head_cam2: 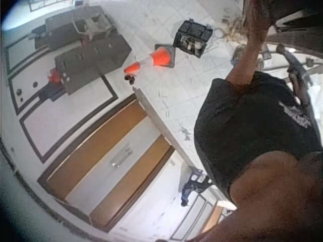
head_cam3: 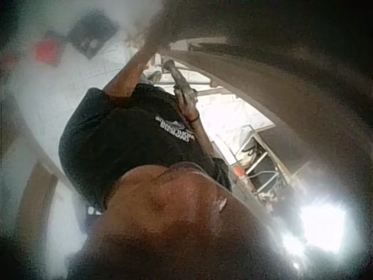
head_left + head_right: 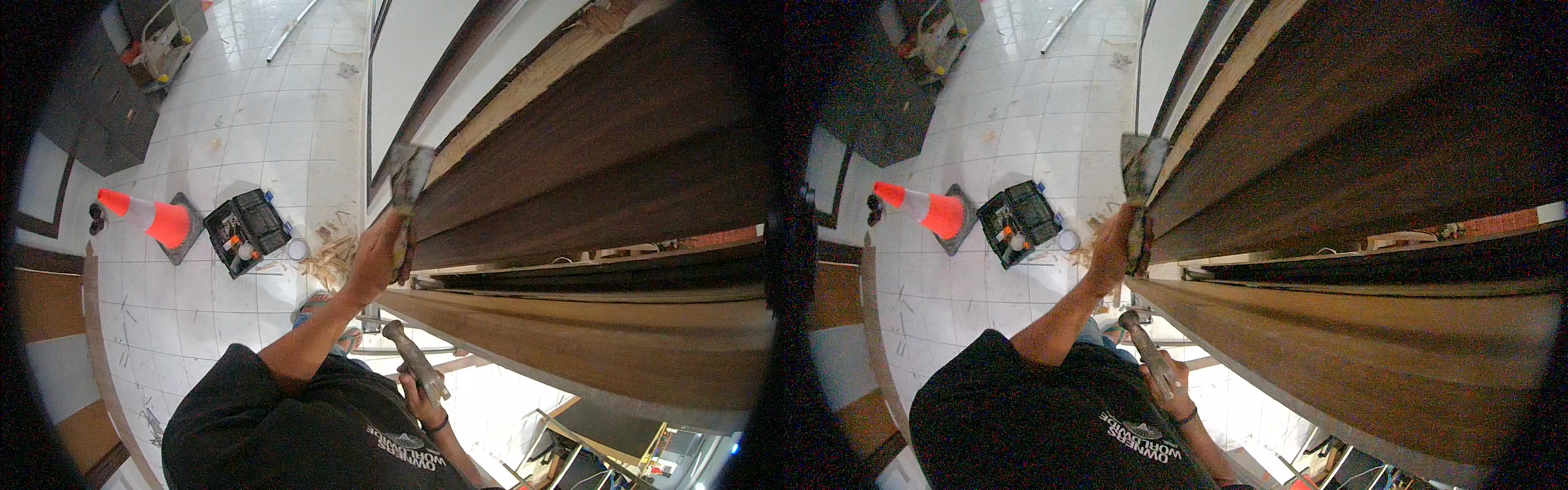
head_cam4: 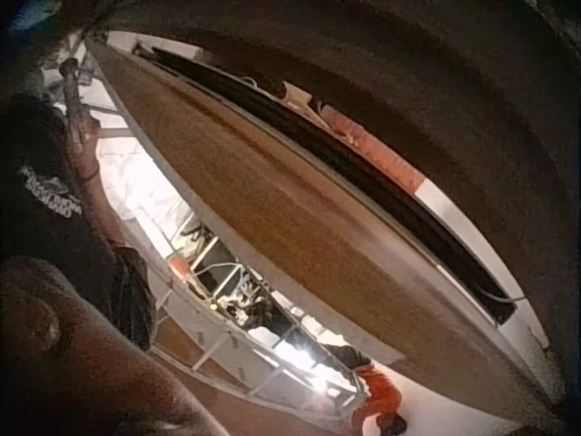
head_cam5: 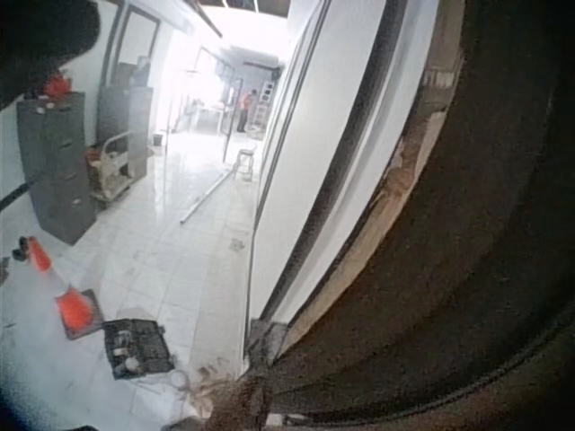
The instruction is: The person uses a scraper and a hammer to remove wood trim and debris from the edge of a door frame, striking the scraper with the hammer to pry pieces loose.
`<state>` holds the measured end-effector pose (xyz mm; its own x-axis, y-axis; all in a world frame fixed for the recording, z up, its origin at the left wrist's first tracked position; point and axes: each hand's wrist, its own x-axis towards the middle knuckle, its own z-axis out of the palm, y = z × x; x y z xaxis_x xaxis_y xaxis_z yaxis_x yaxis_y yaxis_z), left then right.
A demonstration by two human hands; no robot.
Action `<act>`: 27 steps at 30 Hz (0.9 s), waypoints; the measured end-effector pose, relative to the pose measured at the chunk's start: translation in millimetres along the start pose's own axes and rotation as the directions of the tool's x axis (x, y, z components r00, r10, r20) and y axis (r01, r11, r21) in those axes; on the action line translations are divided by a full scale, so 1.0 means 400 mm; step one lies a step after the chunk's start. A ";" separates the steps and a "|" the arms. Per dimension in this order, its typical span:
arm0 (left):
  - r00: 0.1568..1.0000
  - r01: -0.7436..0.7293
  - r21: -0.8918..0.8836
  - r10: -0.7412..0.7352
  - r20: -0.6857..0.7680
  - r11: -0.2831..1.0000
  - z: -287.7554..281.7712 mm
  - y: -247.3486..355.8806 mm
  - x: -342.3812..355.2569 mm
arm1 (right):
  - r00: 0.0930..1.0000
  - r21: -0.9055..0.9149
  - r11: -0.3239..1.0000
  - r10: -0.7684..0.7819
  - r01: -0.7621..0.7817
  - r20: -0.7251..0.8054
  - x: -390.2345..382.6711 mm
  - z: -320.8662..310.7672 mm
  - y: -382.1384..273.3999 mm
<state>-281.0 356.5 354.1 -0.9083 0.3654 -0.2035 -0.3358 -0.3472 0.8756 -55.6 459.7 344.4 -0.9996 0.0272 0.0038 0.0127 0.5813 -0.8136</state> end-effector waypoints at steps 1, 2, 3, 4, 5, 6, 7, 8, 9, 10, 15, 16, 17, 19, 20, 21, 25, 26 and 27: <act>0.995 0.028 -0.073 -0.021 0.093 0.997 0.011 0.019 0.007 | 1.000 0.001 1.000 -0.001 0.001 0.000 -0.005 0.002 0.014; 0.995 0.027 -0.072 -0.020 0.093 0.997 0.020 0.008 0.009 | 0.997 0.002 0.998 0.058 -0.058 0.046 -0.015 0.006 0.029; 0.984 -0.177 0.088 0.177 0.007 0.980 0.031 -0.003 0.013 | 0.989 -0.002 0.993 0.115 -0.115 0.091 -0.015 0.005 0.036; 0.960 -0.273 0.169 0.280 -0.019 0.947 0.033 -0.009 0.012 | 0.990 -0.005 0.994 0.112 -0.112 0.089 -0.014 0.005 0.039; 0.924 -0.357 0.256 0.380 -0.045 0.898 0.036 -0.013 0.012 | 0.997 -0.002 0.998 0.056 -0.056 0.052 -0.011 0.008 0.037; 0.987 -0.154 0.065 0.157 -0.046 0.986 0.033 -0.004 -0.001 | 1.000 0.003 1.000 0.004 -0.004 0.016 -0.015 0.013 0.032; 0.997 0.070 -0.124 -0.072 -0.004 0.990 0.032 0.001 -0.009 | 0.998 -0.078 0.995 -0.060 0.059 -0.008 -0.009 0.013 0.026; 0.997 0.074 -0.122 -0.075 -0.003 0.990 0.033 -0.004 -0.006 | 0.998 -0.075 0.996 -0.056 0.055 -0.010 -0.012 0.013 0.031; 0.999 -0.030 -0.007 0.029 -0.029 1.000 0.032 -0.008 0.000 | 1.000 -0.037 0.999 0.003 -0.002 0.017 -0.014 0.013 0.038; 0.996 -0.081 0.051 0.083 -0.035 0.995 0.030 -0.012 0.002 | 0.997 -0.001 0.998 0.061 -0.061 0.046 -0.015 0.014 0.040; 1.000 0.025 -0.063 -0.024 0.009 0.998 0.024 -0.016 0.006 | 1.000 -0.021 1.000 0.014 -0.014 -0.017 -0.004 0.012 0.019; 1.000 0.018 -0.121 -0.021 -0.024 0.992 0.025 -0.015 0.007 | 1.000 -0.020 1.000 0.018 -0.018 -0.008 -0.002 0.012 0.019; 1.000 0.018 -0.121 -0.021 -0.024 0.993 0.023 -0.015 0.006 | 1.000 -0.020 1.000 0.018 -0.018 -0.008 -0.004 0.013 0.020; 0.993 0.072 -0.060 -0.077 -0.085 0.996 0.014 -0.026 0.005 | 0.998 0.033 0.997 0.067 -0.067 -0.001 -0.006 0.010 0.023; 0.994 0.068 -0.060 -0.073 -0.084 0.996 -0.007 -0.083 0.010 | 0.998 0.031 0.997 0.063 -0.063 -0.002 -0.008 0.008 0.019; 0.971 -0.129 0.239 0.171 -0.166 0.962 -0.046 -0.177 0.022 | 0.999 -0.024 0.999 0.041 -0.041 0.008 -0.003 0.005 0.014; 0.877 0.265 -0.306 -0.360 -0.317 0.914 -0.096 -0.195 -0.035 | 0.997 -0.058 0.996 0.071 -0.070 0.007 -0.004 0.007 0.022; 0.884 0.250 -0.305 -0.345 -0.315 0.919 -0.098 -0.181 -0.034 | 0.994 -0.026 0.994 0.105 -0.105 -0.016 -0.007 0.003 0.009; 0.899 0.210 -0.327 -0.313 -0.307 0.922 -0.106 -0.169 -0.038 | 0.990 0.004 0.990 0.142 -0.142 0.009 -0.004 0.007 0.019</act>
<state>-255.0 338.0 279.5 -0.7876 0.1718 -0.5918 -0.5814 -0.5253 0.6213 -53.9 461.9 336.6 -0.9879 0.1017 -0.1168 0.1541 0.5685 -0.8081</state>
